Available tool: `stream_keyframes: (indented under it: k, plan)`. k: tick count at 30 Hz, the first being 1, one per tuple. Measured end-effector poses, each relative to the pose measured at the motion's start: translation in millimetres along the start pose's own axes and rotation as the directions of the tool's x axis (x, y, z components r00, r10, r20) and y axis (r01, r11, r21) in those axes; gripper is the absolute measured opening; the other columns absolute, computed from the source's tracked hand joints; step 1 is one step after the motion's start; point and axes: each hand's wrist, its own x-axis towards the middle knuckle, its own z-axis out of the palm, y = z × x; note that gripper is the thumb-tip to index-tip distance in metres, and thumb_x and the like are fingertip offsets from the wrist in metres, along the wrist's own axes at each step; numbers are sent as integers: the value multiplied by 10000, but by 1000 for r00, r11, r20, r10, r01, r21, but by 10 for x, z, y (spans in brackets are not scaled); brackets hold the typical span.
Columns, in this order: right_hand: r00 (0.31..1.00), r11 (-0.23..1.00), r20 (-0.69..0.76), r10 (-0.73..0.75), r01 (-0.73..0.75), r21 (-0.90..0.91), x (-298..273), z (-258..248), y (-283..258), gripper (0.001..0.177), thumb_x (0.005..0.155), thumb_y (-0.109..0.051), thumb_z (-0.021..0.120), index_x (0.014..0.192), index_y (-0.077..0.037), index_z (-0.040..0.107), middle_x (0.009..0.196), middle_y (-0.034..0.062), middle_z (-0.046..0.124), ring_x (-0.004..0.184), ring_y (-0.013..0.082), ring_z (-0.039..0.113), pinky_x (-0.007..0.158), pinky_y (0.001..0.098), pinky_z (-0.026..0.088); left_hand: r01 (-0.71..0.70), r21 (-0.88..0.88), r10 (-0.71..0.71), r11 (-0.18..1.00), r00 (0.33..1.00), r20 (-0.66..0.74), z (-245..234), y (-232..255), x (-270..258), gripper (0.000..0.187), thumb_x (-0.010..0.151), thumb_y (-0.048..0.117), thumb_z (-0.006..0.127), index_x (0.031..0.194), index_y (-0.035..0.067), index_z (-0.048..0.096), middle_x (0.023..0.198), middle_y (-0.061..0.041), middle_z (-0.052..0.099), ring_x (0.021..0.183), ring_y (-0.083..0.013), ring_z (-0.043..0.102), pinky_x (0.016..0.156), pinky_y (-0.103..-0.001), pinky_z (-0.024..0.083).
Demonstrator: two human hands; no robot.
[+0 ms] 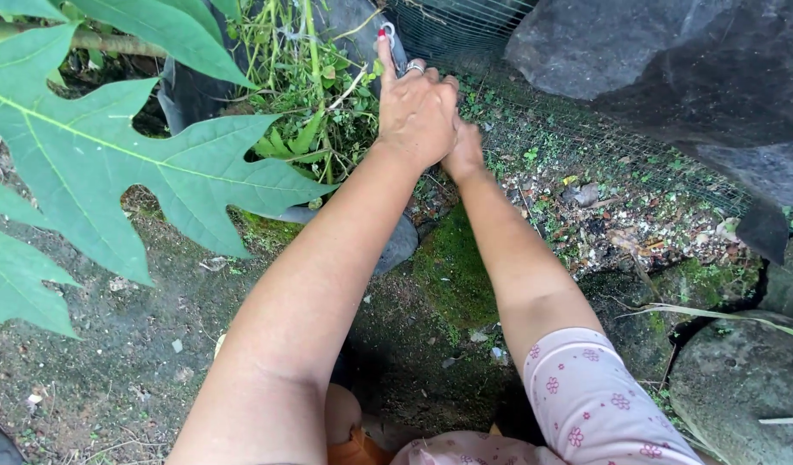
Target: The person is weeding, pruning, and cleaning up a small garden bed and various potted plants.
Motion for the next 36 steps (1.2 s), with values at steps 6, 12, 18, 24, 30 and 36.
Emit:
stream_keyframes:
  k: [6, 12, 18, 24, 30, 36]
  plan:
    - [902, 715, 362, 237, -414, 563, -82, -512, -201, 339, 862, -62, 742, 1199, -58, 707, 1106, 176, 765, 948, 367, 752, 834, 510, 577, 38, 7, -38, 999, 997, 70, -81, 23, -5, 424, 728, 417, 740, 1025, 116, 764, 1019, -132, 711, 1150, -307, 618, 1131, -700, -48]
    - [902, 989, 406, 149, -142, -48, -622, -49, -593, 510, 774, -74, 833, 1221, 42, 617, 1171, 240, 693, 1069, 383, 680, 958, 426, 529, 29, -8, -29, 1000, 999, 34, 22, 0, 7, 239, 847, 226, 678, 1044, 125, 770, 1014, -130, 714, 1100, -292, 657, 1143, -723, -56]
    - [960, 949, 157, 231, -258, 180, -759, 240, -362, 240, 811, 59, 685, 1039, 8, 740, 1053, 207, 764, 932, 315, 766, 850, 407, 583, 17, -10, -17, 1000, 1000, 9, 25, -7, -31, 233, 845, 263, 696, 1017, 125, 774, 975, -128, 711, 1113, -299, 651, 1145, -716, -39]
    - [652, 222, 544, 528, -724, 653, -699, -136, -347, 256, 935, 110, 421, 1040, -13, 620, 877, 138, 694, 676, 186, 647, 472, 307, 450, 27, -32, -26, 999, 998, 52, -30, 2, -41, 233, 852, 282, 694, 1016, 137, 773, 990, -123, 705, 1101, -283, 657, 1152, -713, -45]
    - [672, -13, 421, 609, -522, 853, -798, -1379, -656, 161, 1029, -24, 467, 1056, 13, 621, 844, 114, 638, 684, 174, 600, 510, 264, 487, 19, -12, -18, 1000, 996, 84, -38, 2, -59, 241, 885, 316, 686, 1017, 136, 776, 1019, -128, 703, 1124, -287, 652, 1159, -710, -46]
    - [852, 346, 213, 478, -406, 846, -728, -1650, -744, 196, 1020, -34, 539, 1081, -33, 726, 933, 118, 689, 754, 153, 627, 596, 238, 534, 34, 45, -39, 998, 993, 111, -84, 42, -67, 260, 887, 342, 679, 1026, 142, 770, 1030, -113, 705, 1121, -284, 648, 1145, -710, -59]
